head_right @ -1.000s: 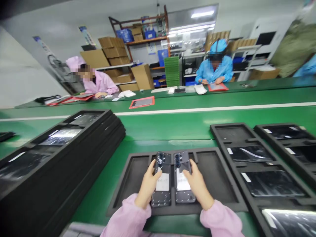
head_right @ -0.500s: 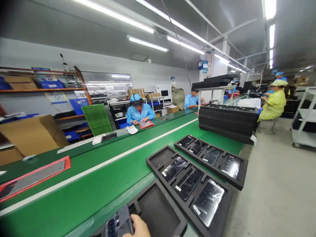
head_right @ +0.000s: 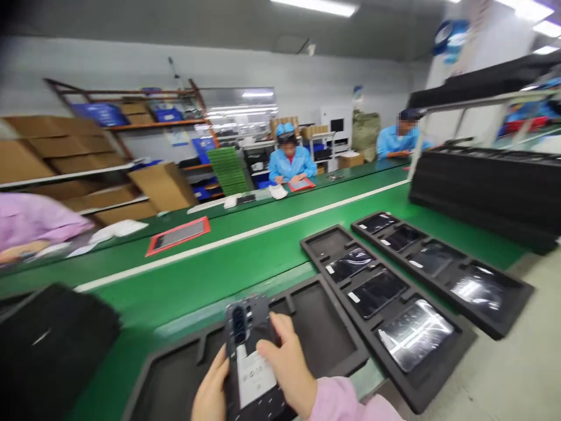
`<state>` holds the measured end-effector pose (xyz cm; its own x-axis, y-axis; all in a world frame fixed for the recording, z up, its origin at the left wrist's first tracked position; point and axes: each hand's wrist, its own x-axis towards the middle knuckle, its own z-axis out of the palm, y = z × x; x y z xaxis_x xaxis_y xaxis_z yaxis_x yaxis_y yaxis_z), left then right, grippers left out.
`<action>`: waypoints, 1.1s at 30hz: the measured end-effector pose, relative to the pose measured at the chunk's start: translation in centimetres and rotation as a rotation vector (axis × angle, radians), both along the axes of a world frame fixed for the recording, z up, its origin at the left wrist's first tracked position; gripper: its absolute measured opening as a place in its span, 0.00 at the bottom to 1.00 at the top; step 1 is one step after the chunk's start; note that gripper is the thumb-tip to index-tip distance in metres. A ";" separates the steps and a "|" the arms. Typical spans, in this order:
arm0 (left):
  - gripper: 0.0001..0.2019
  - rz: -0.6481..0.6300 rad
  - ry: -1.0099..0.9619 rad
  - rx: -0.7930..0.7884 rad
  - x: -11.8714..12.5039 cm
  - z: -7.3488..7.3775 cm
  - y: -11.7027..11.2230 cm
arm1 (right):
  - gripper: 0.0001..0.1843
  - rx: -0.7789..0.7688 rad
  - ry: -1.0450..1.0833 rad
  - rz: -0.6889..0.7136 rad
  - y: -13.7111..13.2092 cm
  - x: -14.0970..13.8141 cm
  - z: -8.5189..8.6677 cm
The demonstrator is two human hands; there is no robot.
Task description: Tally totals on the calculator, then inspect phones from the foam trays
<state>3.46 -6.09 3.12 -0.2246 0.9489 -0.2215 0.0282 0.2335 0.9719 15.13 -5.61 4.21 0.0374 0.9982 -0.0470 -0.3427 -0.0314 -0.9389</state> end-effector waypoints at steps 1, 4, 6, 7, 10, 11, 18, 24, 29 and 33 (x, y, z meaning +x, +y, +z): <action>0.26 0.043 -0.094 0.004 0.3 -0.4 -0.4 | 0.32 -0.026 -0.015 0.018 -0.2 0.2 -0.1; 0.35 0.083 -0.323 0.090 1.7 -0.6 -0.3 | 0.33 -0.064 -0.092 0.142 0.1 1.5 -0.5; 0.36 0.020 -0.292 0.168 2.6 0.0 0.3 | 0.32 -0.035 -0.149 0.174 0.7 2.5 -0.4; 0.36 -0.030 -0.277 0.221 2.9 0.3 0.7 | 0.34 -0.007 -0.177 0.170 1.0 3.0 -0.3; 0.41 -0.152 -0.315 0.370 3.4 0.9 1.5 | 0.38 0.080 -0.233 0.159 1.4 3.9 -0.5; 0.44 -0.172 -0.331 0.406 3.5 0.8 1.7 | 0.39 0.103 -0.245 0.165 1.4 4.1 -0.7; 0.47 -0.200 -0.163 0.646 3.4 -1.9 1.0 | 0.30 0.513 -0.311 0.107 0.7 4.5 -2.5; 0.39 -0.156 -0.080 0.781 2.1 -2.3 -0.8 | 0.27 0.611 -0.286 0.099 -0.2 2.6 -2.5; 0.40 -0.215 -0.050 0.809 1.1 -2.2 -1.4 | 0.26 0.642 -0.312 0.131 -0.8 2.2 -2.3; 0.40 -0.241 -0.046 0.852 1.0 -2.2 -1.2 | 0.23 0.640 -0.339 0.134 -1.0 2.4 -2.4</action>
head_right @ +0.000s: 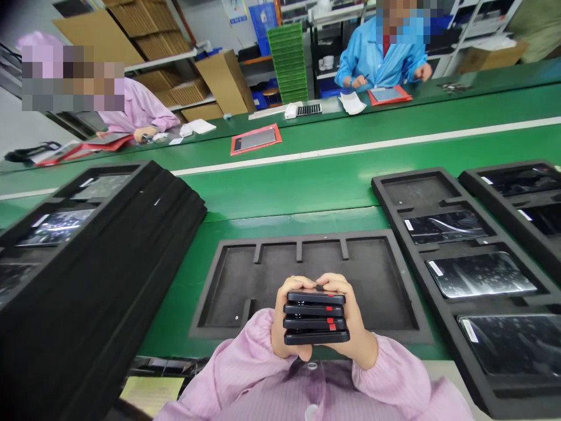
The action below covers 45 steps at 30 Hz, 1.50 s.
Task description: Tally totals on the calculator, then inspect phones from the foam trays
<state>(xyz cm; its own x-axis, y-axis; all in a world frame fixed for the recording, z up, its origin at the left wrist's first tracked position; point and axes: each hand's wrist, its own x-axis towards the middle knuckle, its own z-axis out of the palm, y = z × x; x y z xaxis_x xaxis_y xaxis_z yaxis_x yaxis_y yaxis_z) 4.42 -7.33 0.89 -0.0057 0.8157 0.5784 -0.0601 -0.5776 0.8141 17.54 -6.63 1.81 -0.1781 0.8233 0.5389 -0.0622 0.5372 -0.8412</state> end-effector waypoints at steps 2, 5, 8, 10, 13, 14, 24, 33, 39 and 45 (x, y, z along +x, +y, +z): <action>0.41 -0.004 -0.017 0.022 0.1 -0.2 0.1 | 0.20 -0.001 -0.012 0.000 -0.2 0.0 -0.1; 0.43 0.017 -0.034 0.046 0.1 -0.5 -0.1 | 0.17 0.001 -0.036 0.011 -0.4 0.2 -0.4; 0.43 0.059 -0.022 0.055 0.2 -0.9 -0.5 | 0.19 0.011 -0.066 0.038 -0.4 0.7 -0.9; 0.42 0.103 -0.032 0.044 0.2 -0.8 -0.8 | 0.22 0.007 -0.145 0.055 -0.2 1.3 -1.3; 0.41 0.137 -0.122 -0.162 0.5 0.1 -0.5 | 0.23 -0.059 -0.366 0.040 0.5 2.2 -1.5; 0.40 0.141 -0.152 -0.263 0.7 0.6 0.0 | 0.23 -0.093 -0.433 0.026 0.7 2.4 -1.3; 0.30 0.250 -0.176 -0.739 3.7 0.9 4.9 | 0.31 -0.317 -0.827 -0.088 2.3 2.6 2.9; 0.21 0.211 -0.078 -0.607 2.4 0.0 9.1 | 0.23 -0.357 -0.568 -0.254 3.5 2.6 -0.9; 0.18 0.071 -0.086 -0.669 1.9 -0.2 10.4 | 0.23 -0.382 -0.489 -0.099 3.8 2.6 -1.7; 0.11 0.037 -0.096 -0.698 1.1 -0.2 10.3 | 0.21 -0.398 -0.451 -0.041 4.0 2.6 -2.0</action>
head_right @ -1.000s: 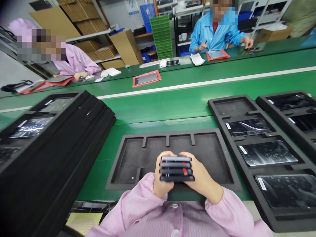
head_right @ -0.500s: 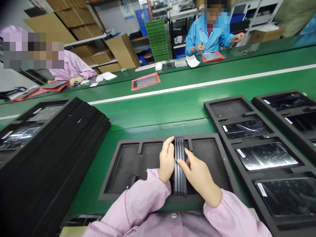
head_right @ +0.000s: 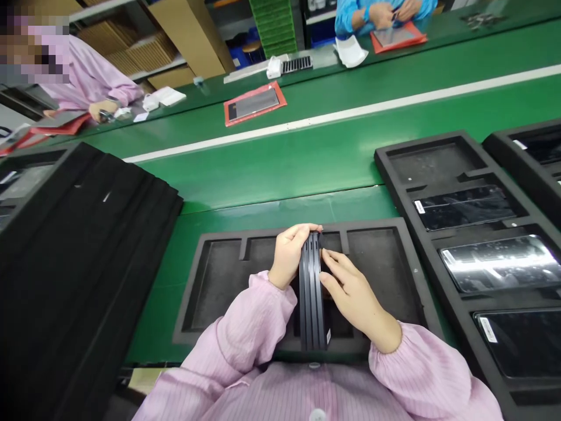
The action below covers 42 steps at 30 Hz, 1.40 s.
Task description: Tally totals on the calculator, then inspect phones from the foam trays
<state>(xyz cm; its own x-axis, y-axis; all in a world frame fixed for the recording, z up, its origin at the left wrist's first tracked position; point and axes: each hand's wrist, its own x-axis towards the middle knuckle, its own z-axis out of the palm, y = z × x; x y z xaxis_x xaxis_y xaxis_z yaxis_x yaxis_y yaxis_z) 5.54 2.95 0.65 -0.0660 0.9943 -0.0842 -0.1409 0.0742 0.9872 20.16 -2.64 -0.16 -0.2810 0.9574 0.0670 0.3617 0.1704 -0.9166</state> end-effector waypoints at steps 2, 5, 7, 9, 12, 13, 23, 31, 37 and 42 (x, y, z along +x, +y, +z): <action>0.09 -0.036 -0.002 0.001 -0.3 0.1 0.2 | 0.21 -0.005 0.001 0.001 0.0 0.0 0.0; 0.08 -0.085 -0.005 -0.003 -0.5 0.1 0.5 | 0.21 -0.015 -0.009 -0.001 0.0 0.1 0.1; 0.08 -0.107 -0.009 -0.004 -0.7 0.1 0.6 | 0.20 -0.008 -0.029 -0.005 0.0 0.1 0.0; 0.07 -0.124 -0.016 -0.003 -0.7 0.0 0.7 | 0.20 0.027 -0.065 -0.014 0.2 0.2 -0.2; 0.06 -0.152 -0.036 -0.005 -0.8 0.0 0.7 | 0.20 0.106 -0.133 -0.019 0.2 0.3 -0.3; 0.06 -0.160 -0.043 -0.006 -0.9 0.0 0.7 | 0.21 0.146 -0.168 -0.015 0.0 0.3 -0.1; 0.07 -0.083 0.015 0.036 0.1 -0.4 0.4 | 0.29 0.484 -0.312 0.720 -2.0 0.5 4.3; 0.26 -0.018 -0.078 0.273 -0.7 3.5 -3.7 | 0.15 0.528 -0.016 0.260 0.0 1.7 7.3; 0.35 0.029 0.102 0.549 0.4 2.7 -8.3 | 0.17 0.326 0.317 -0.022 -2.5 -0.7 7.1; 0.38 -0.020 0.144 0.693 -0.6 0.1 -8.8 | 0.23 0.281 0.358 0.036 -3.3 -1.2 5.8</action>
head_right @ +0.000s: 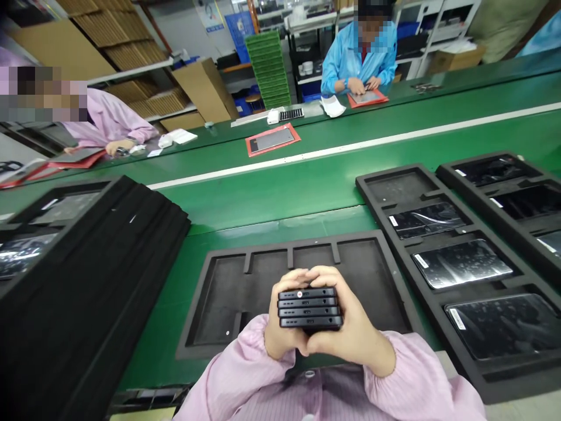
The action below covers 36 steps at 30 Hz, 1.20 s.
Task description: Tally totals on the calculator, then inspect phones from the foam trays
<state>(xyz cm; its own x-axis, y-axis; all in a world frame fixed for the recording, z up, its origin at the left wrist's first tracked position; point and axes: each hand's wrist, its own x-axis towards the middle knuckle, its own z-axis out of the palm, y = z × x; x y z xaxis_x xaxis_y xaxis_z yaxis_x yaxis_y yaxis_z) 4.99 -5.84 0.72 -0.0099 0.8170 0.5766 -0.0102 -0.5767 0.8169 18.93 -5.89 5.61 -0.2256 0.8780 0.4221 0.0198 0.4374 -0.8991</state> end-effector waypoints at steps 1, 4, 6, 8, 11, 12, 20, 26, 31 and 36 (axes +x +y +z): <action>0.36 -0.022 0.012 0.017 -0.2 -0.1 0.0 | 0.24 0.020 0.005 -0.003 -0.1 0.0 -0.2; 0.29 -0.059 0.073 0.052 -0.8 0.3 -0.1 | 0.22 0.075 0.016 -0.001 -0.4 0.1 -0.6; 0.27 -0.047 0.104 0.081 -0.8 0.7 -0.2 | 0.22 0.098 0.015 0.023 -0.5 0.2 -0.7; 0.27 -0.032 0.110 0.107 -0.7 0.9 -0.2 | 0.21 0.109 0.009 0.042 -0.6 0.3 -0.8; 0.25 -0.003 0.115 0.146 -0.5 0.8 -0.2 | 0.21 0.120 -0.007 0.062 -0.7 0.4 -0.7; 0.23 0.010 0.117 0.162 -0.4 0.8 -0.2 | 0.21 0.122 -0.013 0.068 -0.7 0.5 -0.7; 0.14 0.072 0.156 0.243 -0.3 0.9 -0.5 | 0.21 0.166 -0.060 0.093 -1.2 0.7 -0.4; 0.10 0.069 0.153 0.294 -0.4 0.6 -0.9 | 0.21 0.208 -0.103 0.114 -1.7 1.0 -0.3; 0.09 0.061 0.173 0.297 -0.5 0.3 -1.2 | 0.22 0.220 -0.097 0.133 -1.9 1.2 -0.5; 0.07 0.073 0.198 0.306 -0.5 0.5 -1.4 | 0.22 0.230 -0.076 0.136 -1.9 1.0 -0.5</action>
